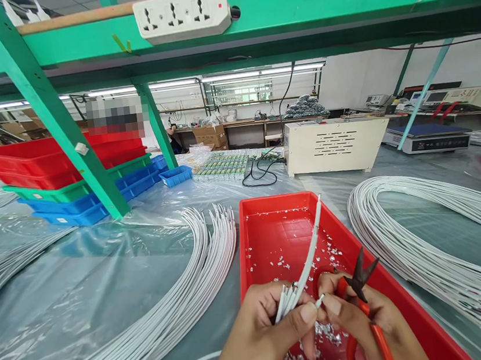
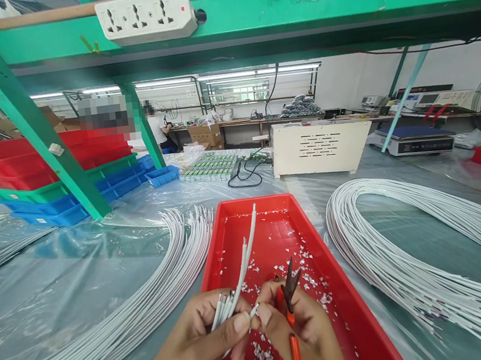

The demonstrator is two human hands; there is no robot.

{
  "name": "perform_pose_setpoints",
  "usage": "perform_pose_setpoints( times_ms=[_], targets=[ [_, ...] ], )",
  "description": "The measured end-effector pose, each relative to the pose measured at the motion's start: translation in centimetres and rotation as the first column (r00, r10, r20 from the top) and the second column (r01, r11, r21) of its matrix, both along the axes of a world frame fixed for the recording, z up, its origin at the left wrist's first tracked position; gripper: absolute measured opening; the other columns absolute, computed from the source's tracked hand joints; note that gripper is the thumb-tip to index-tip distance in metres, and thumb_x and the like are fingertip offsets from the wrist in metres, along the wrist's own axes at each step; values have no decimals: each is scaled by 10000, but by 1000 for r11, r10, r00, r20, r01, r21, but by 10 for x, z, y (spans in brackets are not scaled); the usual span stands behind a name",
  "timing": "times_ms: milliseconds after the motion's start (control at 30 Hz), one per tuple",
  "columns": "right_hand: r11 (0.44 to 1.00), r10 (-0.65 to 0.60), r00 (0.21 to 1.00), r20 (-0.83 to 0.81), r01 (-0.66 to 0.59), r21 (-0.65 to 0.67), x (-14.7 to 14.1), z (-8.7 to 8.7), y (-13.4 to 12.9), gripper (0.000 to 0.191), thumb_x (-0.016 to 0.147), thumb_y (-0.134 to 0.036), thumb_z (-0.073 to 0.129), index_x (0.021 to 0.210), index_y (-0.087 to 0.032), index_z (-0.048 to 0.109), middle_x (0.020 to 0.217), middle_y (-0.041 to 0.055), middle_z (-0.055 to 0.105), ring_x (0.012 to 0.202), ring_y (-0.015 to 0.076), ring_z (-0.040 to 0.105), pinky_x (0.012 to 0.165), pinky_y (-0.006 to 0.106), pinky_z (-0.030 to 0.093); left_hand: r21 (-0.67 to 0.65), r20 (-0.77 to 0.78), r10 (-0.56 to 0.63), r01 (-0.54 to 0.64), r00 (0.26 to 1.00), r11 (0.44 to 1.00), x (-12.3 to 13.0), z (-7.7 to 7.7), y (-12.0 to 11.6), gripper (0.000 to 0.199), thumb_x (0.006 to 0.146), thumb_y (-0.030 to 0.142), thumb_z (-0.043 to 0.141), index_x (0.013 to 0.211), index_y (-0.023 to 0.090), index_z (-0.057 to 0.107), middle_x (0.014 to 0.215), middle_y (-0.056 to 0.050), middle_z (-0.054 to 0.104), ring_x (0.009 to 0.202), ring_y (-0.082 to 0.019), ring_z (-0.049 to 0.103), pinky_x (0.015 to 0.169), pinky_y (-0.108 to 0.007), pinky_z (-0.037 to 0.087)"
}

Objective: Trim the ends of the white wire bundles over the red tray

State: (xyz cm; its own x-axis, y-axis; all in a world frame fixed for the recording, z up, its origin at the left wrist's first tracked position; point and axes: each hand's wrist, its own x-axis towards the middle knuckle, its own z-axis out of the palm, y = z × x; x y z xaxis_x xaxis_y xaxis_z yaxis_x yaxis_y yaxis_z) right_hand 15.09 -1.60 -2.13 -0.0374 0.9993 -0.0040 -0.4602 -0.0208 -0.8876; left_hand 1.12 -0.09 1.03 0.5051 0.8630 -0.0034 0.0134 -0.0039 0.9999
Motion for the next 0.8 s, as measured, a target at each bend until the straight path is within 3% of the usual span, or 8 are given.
perform_pose_setpoints(
  times_ms=[200, 333, 467, 600, 700, 800],
  targets=[
    [1000, 25, 1000, 7, -25, 17, -1, -1, 0, 224, 612, -291, 770, 707, -197, 590, 594, -32, 476, 580, 134, 440, 529, 211, 318, -1, 43, -29, 29, 999, 1000, 1, 0, 2, 340, 837, 384, 545, 610, 131, 529, 496, 30, 467, 385, -40, 254, 390, -200, 147],
    [999, -27, 998, 59, 29, -36, -4, 2, 0, 316, 636, -431, 744, 634, -178, 554, 568, -39, 465, 527, 103, 381, 518, 203, 307, -18, 27, 10, -9, 1000, 1000, 0, 3, -1, 328, 825, 386, 562, 630, 123, 548, 491, 25, 481, 389, -40, 279, 390, -189, 160],
    [996, -65, 996, 59, 68, -56, -3, 1, 2, 302, 600, -436, 768, 682, -199, 599, 555, -47, 483, 510, 110, 430, 528, 208, 354, -70, 33, 33, -31, 999, 997, -2, 4, -3, 298, 835, 370, 553, 683, 116, 583, 517, 21, 513, 361, -28, 241, 347, -175, 131],
    [991, -125, 981, 147, 131, -33, 2, 0, 3, 303, 559, -444, 787, 682, -212, 634, 613, -29, 574, 624, 147, 548, 626, 210, 421, -82, 57, 44, -40, 997, 996, -4, 2, -4, 273, 822, 363, 576, 715, 114, 605, 493, 28, 519, 350, -21, 247, 342, -163, 126],
    [989, -149, 952, 268, 147, 29, 6, 4, 1, 271, 581, -430, 767, 697, -216, 647, 645, -13, 609, 665, 172, 570, 649, 230, 442, -85, 45, 78, -74, 996, 994, -3, 2, -4, 237, 808, 357, 600, 773, 124, 623, 511, 34, 540, 346, -18, 246, 337, -164, 121],
    [979, -182, 903, 388, 130, 156, 12, 9, 0, 178, 628, -362, 730, 689, -219, 642, 629, -17, 607, 627, 165, 564, 610, 228, 449, -64, 37, 99, -97, 994, 993, -2, 3, -3, 287, 808, 367, 596, 659, 124, 614, 512, 29, 528, 357, -17, 264, 348, -160, 146]
  ],
)
